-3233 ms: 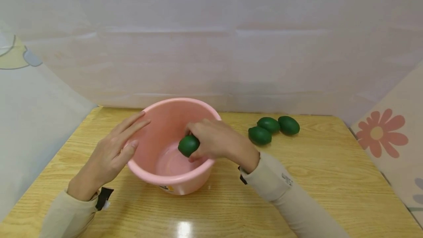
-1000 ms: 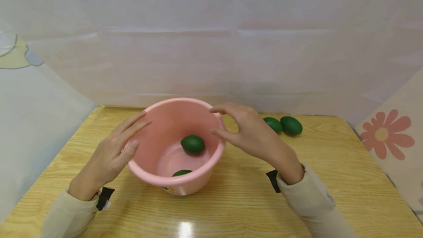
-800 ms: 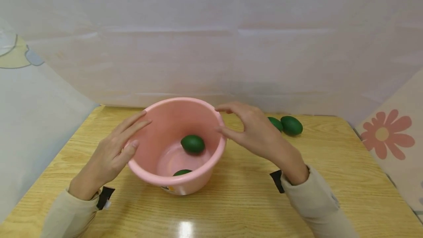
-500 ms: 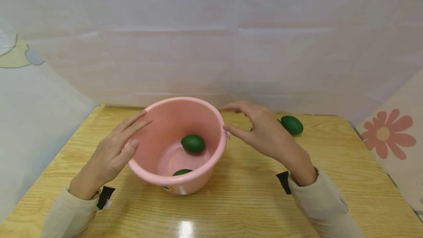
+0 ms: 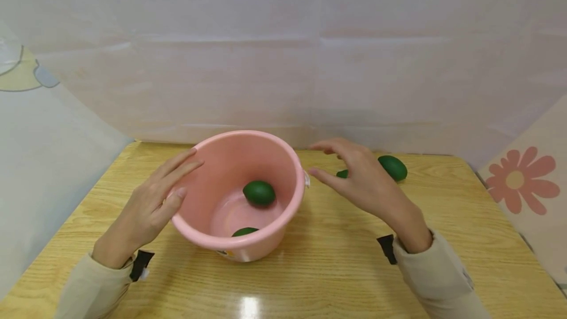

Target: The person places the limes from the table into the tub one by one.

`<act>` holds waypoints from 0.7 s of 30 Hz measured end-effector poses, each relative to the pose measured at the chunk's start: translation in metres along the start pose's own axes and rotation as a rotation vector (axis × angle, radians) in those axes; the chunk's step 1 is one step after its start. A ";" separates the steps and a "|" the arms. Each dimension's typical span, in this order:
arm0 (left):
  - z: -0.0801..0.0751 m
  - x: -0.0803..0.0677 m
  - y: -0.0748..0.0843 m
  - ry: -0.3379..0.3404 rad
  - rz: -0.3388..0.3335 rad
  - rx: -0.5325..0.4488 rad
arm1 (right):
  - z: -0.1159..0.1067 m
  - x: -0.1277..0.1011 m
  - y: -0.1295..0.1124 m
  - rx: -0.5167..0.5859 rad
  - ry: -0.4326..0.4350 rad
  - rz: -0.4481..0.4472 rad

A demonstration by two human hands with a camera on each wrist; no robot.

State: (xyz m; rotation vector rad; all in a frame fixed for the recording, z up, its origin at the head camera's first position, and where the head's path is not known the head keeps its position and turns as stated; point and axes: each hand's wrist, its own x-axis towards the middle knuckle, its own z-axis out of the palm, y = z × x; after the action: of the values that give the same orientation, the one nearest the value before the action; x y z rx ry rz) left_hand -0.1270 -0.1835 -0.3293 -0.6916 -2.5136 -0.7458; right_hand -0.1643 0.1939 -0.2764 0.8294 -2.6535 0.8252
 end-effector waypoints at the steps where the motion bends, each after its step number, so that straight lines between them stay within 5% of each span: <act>1: 0.000 0.000 0.000 0.000 0.000 0.001 | 0.000 0.000 0.001 0.004 -0.004 0.011; 21: 0.000 0.000 0.000 0.006 0.005 -0.001 | 0.007 -0.011 0.023 -0.034 -0.007 0.022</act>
State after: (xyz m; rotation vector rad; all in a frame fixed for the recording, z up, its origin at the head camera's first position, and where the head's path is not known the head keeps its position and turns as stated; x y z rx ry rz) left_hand -0.1272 -0.1836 -0.3300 -0.6943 -2.5053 -0.7470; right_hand -0.1695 0.2103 -0.2970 0.7970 -2.6798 0.7814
